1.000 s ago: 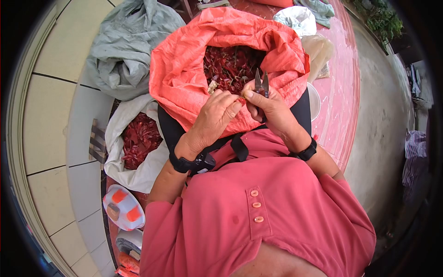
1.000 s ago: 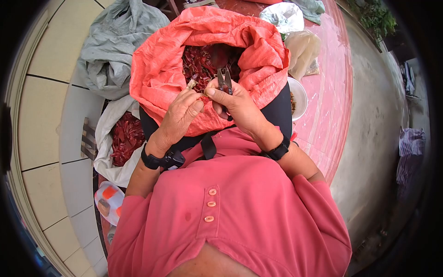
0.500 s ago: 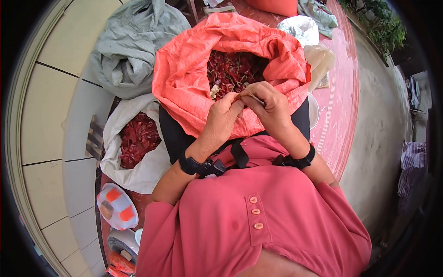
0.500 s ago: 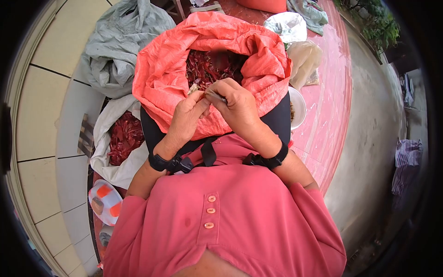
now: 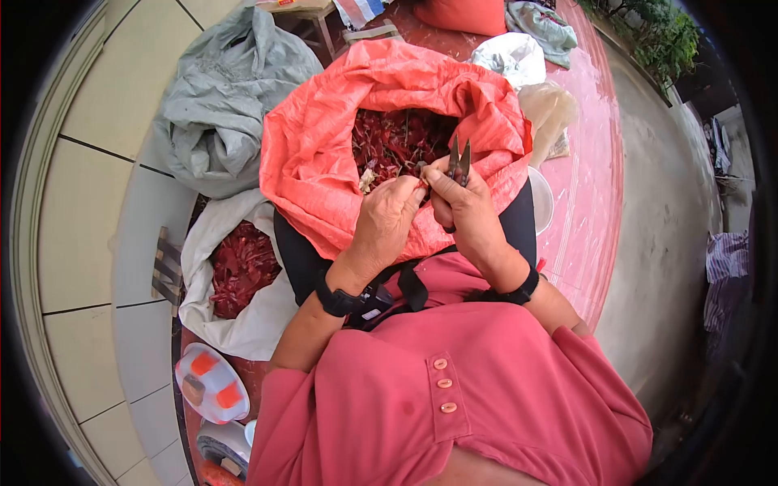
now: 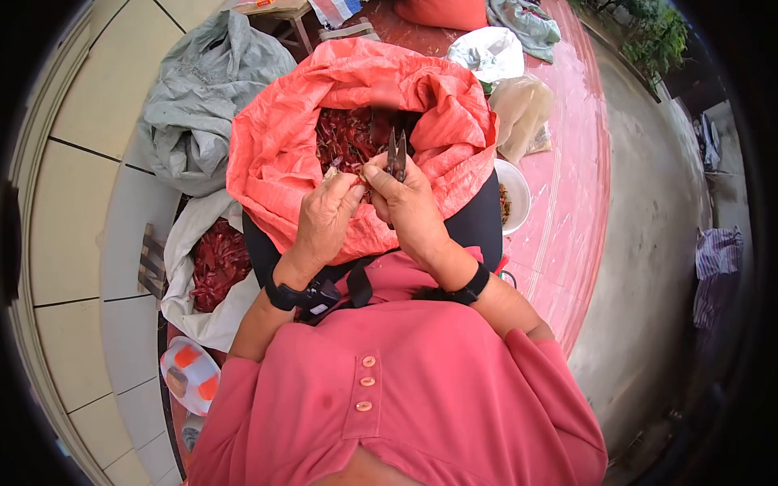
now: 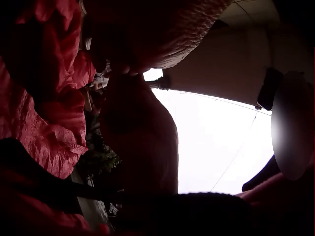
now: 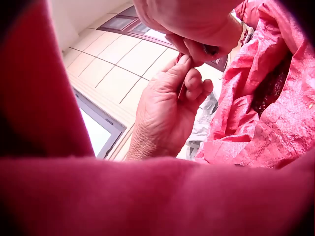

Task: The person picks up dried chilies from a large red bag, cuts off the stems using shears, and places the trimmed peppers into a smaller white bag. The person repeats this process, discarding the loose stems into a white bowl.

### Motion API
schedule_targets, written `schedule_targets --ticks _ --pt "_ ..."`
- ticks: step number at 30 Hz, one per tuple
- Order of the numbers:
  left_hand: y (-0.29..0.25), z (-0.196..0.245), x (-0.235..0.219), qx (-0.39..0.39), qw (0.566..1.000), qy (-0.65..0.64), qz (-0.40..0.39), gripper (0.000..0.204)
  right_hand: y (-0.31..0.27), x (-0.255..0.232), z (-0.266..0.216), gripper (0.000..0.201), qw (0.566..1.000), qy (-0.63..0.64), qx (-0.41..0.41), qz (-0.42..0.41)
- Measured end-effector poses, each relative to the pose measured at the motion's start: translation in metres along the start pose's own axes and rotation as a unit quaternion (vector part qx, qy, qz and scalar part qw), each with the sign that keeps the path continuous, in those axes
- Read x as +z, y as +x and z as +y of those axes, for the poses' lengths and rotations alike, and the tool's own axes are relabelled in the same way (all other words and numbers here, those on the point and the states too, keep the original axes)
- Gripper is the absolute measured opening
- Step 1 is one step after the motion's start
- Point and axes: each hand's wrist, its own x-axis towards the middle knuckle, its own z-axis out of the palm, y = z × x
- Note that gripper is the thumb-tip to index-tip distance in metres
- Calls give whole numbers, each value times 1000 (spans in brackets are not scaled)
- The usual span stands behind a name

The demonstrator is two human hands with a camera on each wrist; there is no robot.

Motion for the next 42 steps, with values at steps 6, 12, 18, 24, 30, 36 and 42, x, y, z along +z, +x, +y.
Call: schedule_targets --ticks 6,12,18,24,30,36,42 --pt "0 -10 1 21 1000 -1 9 10 9 -7 4 6 993 100 62 -29" --pt "-2 -15 4 58 997 -26 34 11 18 -15 15 9 968 219 115 -40" --pt "-6 -8 0 -86 971 -221 -23 16 15 -15 9 13 958 250 106 -91" --pt "-18 -4 -17 -160 933 -321 -40 19 11 -24 -12 12 973 223 -5 -57" --pt "-56 -41 -83 -208 967 -19 143 25 -9 -81 -47 13 932 -161 -236 222" --pt "-144 -161 -168 -261 877 363 180 25 11 -253 4 19 871 -309 -181 335" --pt "-116 -144 -152 -243 874 369 203 28 8 -252 14 22 876 -289 -135 362"
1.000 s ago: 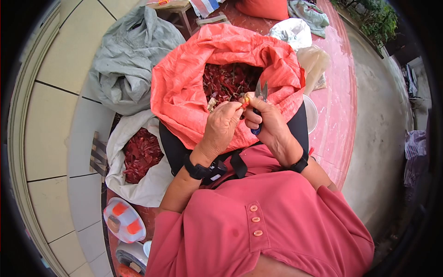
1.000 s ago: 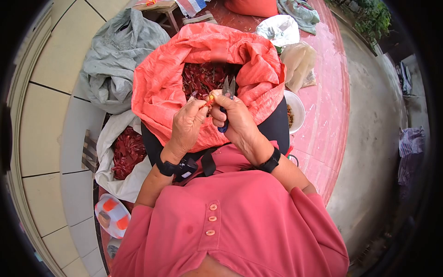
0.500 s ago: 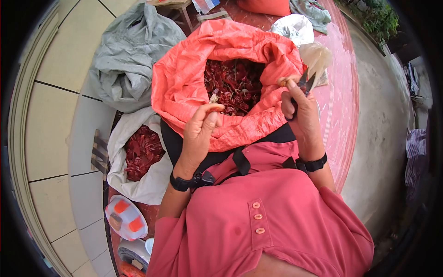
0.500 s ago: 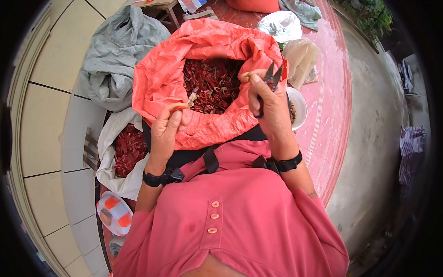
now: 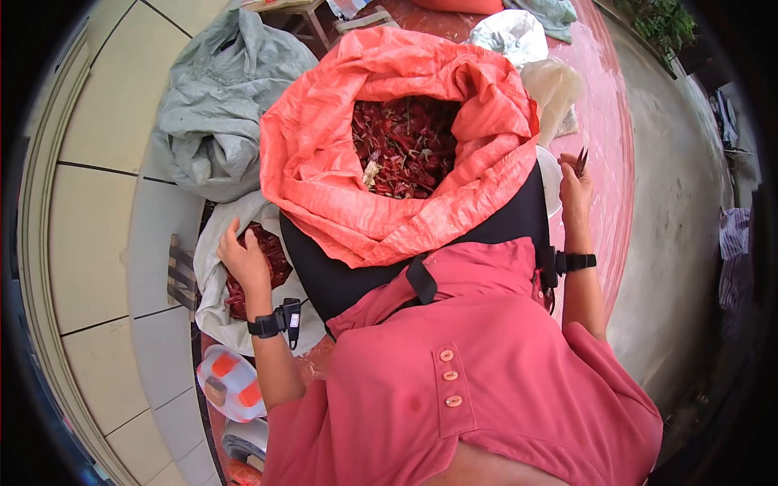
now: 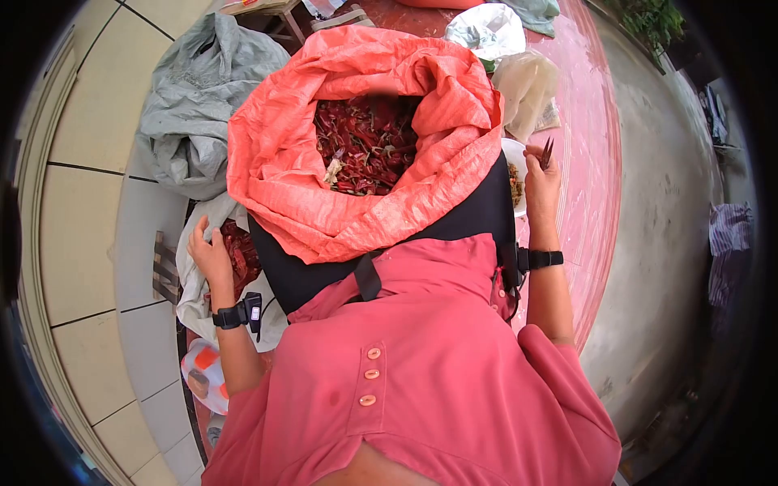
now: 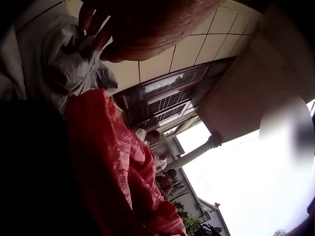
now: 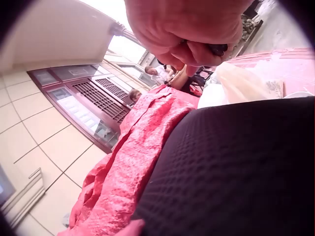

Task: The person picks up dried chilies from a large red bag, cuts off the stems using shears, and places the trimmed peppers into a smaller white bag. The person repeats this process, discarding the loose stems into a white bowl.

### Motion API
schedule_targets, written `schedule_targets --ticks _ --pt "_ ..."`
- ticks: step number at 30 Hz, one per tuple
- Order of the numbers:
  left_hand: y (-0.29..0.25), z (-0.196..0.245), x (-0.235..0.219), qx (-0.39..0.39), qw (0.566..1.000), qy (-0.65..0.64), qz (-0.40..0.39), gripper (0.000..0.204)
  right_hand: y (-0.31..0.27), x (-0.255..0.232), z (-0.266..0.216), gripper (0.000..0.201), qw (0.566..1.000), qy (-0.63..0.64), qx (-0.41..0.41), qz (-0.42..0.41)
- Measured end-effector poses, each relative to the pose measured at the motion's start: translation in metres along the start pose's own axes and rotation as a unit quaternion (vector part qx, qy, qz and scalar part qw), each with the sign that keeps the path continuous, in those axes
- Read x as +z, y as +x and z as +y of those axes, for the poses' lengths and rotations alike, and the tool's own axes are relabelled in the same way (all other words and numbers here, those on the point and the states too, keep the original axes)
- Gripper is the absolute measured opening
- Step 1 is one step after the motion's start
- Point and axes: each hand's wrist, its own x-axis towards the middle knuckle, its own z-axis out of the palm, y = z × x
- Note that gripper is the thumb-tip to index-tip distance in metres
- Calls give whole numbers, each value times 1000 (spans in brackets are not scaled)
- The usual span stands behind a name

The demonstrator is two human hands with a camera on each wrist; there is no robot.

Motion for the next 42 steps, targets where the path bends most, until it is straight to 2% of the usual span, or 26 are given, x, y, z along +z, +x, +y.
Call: schedule_targets --ticks 1,2,3,4,5,6,7,9,11,12,13,15,16,17,19,23,24,27,28,31,32,35,36,37,39,42 --pt "7 44 -4 6 999 -49 -6 28 -7 9 -18 22 1000 25 -15 -4" --pt "11 82 -3 18 985 -158 -72 27 -28 22 -51 19 992 110 44 -52" --pt "15 115 6 30 954 -264 -136 25 -39 32 -61 16 985 127 38 -114" --pt "16 138 27 95 929 -300 -197 24 -47 39 -68 14 968 140 46 -204" --pt "16 169 38 119 901 -301 -291 24 -53 47 -73 14 949 149 93 -264" --pt "16 190 67 160 877 -287 -350 26 -55 56 -61 14 946 150 81 -276" --pt "11 206 105 204 864 -289 -358 27 -56 65 -45 15 944 151 69 -286" --pt "0 238 154 260 878 -196 -351 27 -55 70 -40 16 948 132 90 -276" --pt "-11 252 211 251 877 -210 -352 27 -53 69 -38 14 949 144 90 -266" --pt "-11 266 210 222 883 -156 -382 25 -52 68 -38 14 950 146 91 -260" --pt "-16 268 221 232 903 -143 -333 22 -51 68 -40 13 951 148 93 -254" --pt "-19 267 239 181 869 -153 -434 20 -48 66 -42 13 947 160 109 -256" --pt "-21 262 245 238 874 -160 -392 22 -47 65 -40 13 945 167 111 -257" --pt "-24 256 252 233 875 -147 -397 23 -47 65 -37 13 943 176 115 -259" --pt "-24 258 218 222 879 -116 -406 25 -45 65 -35 13 937 198 118 -261" --pt "-20 240 189 147 895 -210 -364 22 -42 68 -29 14 933 219 117 -262" --pt "-23 233 185 157 898 -213 -351 18 -43 68 -30 14 931 222 119 -264" --pt "-31 219 169 0 898 -285 -336 15 -44 69 -32 14 932 214 114 -270" --pt "-32 218 158 7 910 -308 -276 12 -43 69 -32 14 933 208 111 -273" --pt "-33 215 131 -14 874 -393 -287 11 -47 70 -38 14 933 196 101 -282" --pt "-34 209 132 35 886 -381 -263 12 -49 72 -42 15 935 189 92 -286" --pt "-38 228 94 5 849 -440 -293 15 -63 82 -79 18 933 122 24 -338" --pt "-36 233 81 1 844 -434 -315 19 -71 93 -96 20 928 127 -34 -348" --pt "-37 234 76 21 844 -438 -307 20 -74 103 -100 22 924 124 -57 -358" --pt "-37 238 71 63 844 -449 -286 23 -85 118 -113 20 901 187 -48 -390" --pt "-31 236 64 199 882 -370 -213 29 -91 131 -108 16 896 199 -32 -395"
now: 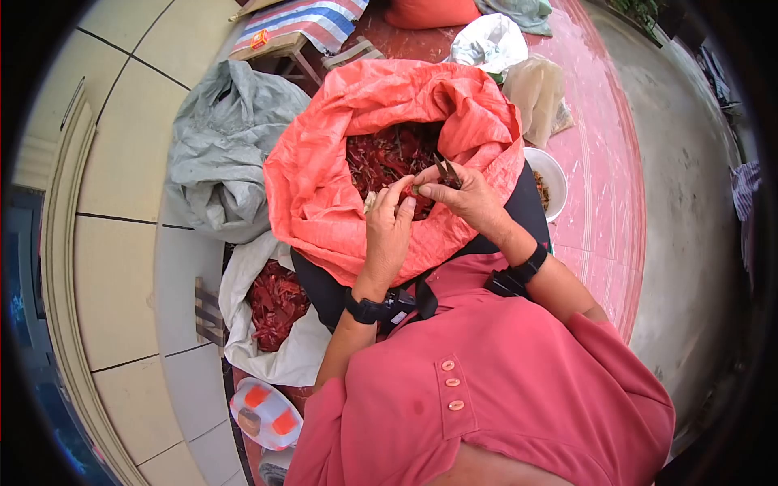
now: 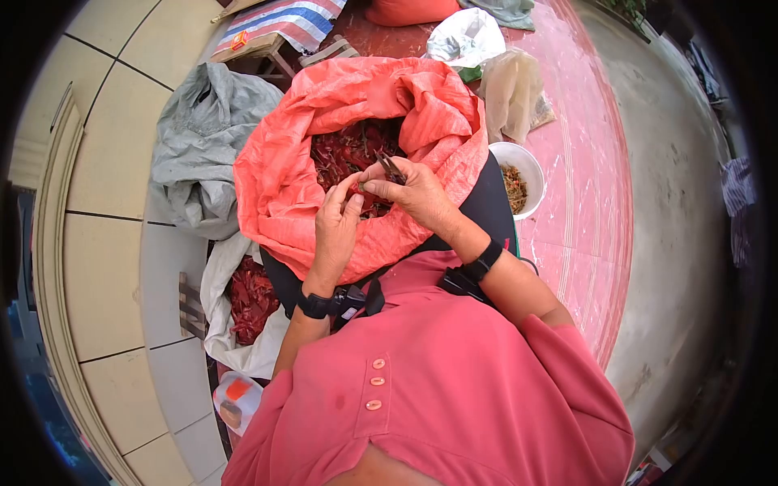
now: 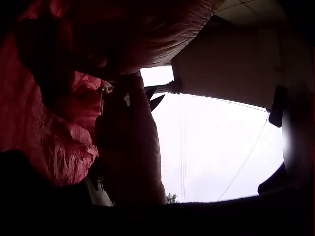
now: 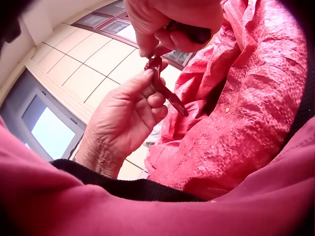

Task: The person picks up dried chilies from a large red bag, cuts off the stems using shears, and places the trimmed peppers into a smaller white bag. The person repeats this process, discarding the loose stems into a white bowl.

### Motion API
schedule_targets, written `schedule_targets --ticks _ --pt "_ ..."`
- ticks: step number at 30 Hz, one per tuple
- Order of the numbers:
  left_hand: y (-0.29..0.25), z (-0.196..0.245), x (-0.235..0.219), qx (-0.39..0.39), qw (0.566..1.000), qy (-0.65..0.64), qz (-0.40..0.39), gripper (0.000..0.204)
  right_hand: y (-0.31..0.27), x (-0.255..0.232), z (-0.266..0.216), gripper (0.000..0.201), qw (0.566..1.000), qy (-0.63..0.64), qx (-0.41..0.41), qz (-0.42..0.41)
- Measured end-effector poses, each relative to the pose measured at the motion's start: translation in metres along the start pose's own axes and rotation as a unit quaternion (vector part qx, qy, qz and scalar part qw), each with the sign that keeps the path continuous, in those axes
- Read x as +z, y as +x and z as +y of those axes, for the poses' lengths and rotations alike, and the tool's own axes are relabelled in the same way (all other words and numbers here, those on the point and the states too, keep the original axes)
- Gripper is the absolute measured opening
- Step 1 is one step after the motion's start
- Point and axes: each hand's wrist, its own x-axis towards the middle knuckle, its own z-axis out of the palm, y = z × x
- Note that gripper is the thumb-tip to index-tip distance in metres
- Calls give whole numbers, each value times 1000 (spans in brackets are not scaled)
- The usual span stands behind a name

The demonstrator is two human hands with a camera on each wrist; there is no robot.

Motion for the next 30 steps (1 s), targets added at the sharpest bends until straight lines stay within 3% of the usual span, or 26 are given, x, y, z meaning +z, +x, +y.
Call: schedule_targets --ticks 3,6,9,12,15,17,18,21,24,30 --pt "-6 23 -11 -90 993 3 -78 36 -2 4 1 10 999 -30 -30 17" --pt "-4 15 -2 20 999 46 -20 37 -4 8 -1 8 997 -23 -68 30" --pt "-4 9 5 4 996 77 -38 26 -8 17 -12 5 985 -130 -111 27" --pt "-5 10 3 20 997 63 -44 17 -14 22 -30 5 879 -417 -231 31" --pt "-4 16 -5 13 994 10 -104 16 -11 26 -17 9 973 -168 -153 46" --pt "-3 17 -12 29 991 -6 -130 19 -12 23 -25 11 1000 -18 -17 16" --pt "-3 17 -15 36 989 -14 -144 21 -14 22 -29 11 997 59 52 2" --pt "-2 19 -21 53 984 35 -165 20 -12 15 -27 13 986 103 125 -29" --pt "1 11 -21 138 975 67 -160 17 -13 16 -29 14 972 164 168 -14" --pt "3 8 -22 146 969 62 -188 17 -12 9 -17 15 952 215 215 -42"
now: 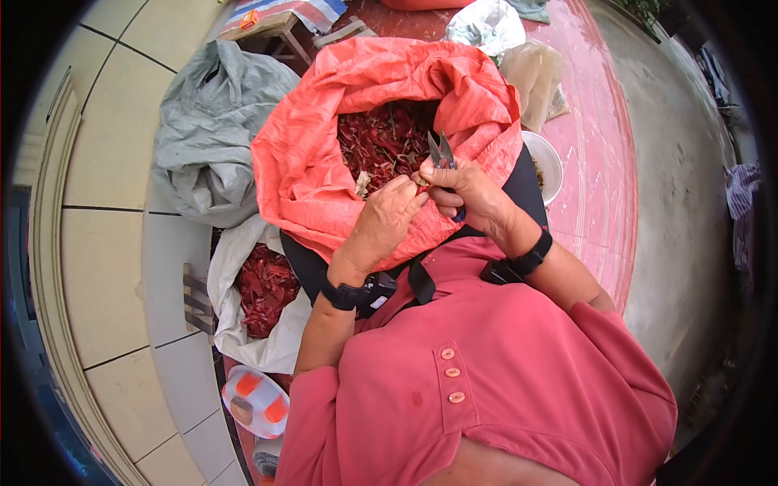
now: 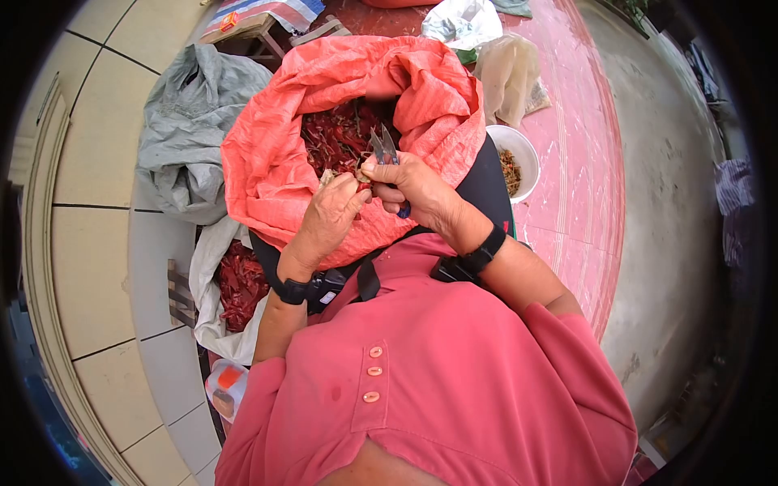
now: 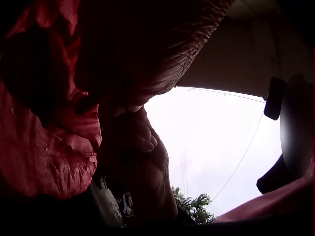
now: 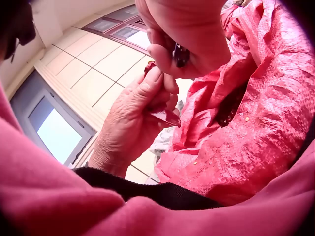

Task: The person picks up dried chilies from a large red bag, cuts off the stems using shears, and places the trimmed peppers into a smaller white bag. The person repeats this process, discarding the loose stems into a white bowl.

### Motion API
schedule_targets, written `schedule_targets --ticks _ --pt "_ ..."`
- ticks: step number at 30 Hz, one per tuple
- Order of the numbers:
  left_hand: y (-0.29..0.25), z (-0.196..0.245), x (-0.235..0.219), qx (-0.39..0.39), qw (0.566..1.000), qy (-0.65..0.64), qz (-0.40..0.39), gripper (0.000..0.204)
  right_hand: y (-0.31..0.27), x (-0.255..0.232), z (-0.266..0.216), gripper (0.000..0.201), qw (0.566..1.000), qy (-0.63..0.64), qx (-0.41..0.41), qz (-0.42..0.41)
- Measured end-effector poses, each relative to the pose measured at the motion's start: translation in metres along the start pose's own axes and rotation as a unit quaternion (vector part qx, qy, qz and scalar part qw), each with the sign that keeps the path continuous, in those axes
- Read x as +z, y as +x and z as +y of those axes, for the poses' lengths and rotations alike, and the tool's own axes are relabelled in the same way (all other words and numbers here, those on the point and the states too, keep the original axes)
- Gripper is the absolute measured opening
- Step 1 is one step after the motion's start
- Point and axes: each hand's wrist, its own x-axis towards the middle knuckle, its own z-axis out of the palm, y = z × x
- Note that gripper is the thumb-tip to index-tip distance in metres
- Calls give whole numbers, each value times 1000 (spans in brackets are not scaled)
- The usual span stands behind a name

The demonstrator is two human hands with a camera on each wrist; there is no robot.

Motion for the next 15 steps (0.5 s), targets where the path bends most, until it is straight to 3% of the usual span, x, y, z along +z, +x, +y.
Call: schedule_targets --ticks 6,9,10,13,15 --pt "-2 -1 0 -21 1000 -2 8 18 3 2 1 19 999 35 24 3" --pt "-6 -4 9 -90 990 -61 87 23 1 18 -1 17 993 -28 -79 84" --pt "-7 -4 15 -147 967 -159 131 30 0 19 -3 14 991 -44 -101 80" --pt "-5 4 10 -232 931 -263 106 32 -1 18 -2 12 979 -98 -157 85" --pt "-3 10 9 -225 890 -389 81 29 -6 28 -2 11 967 -94 -232 56"
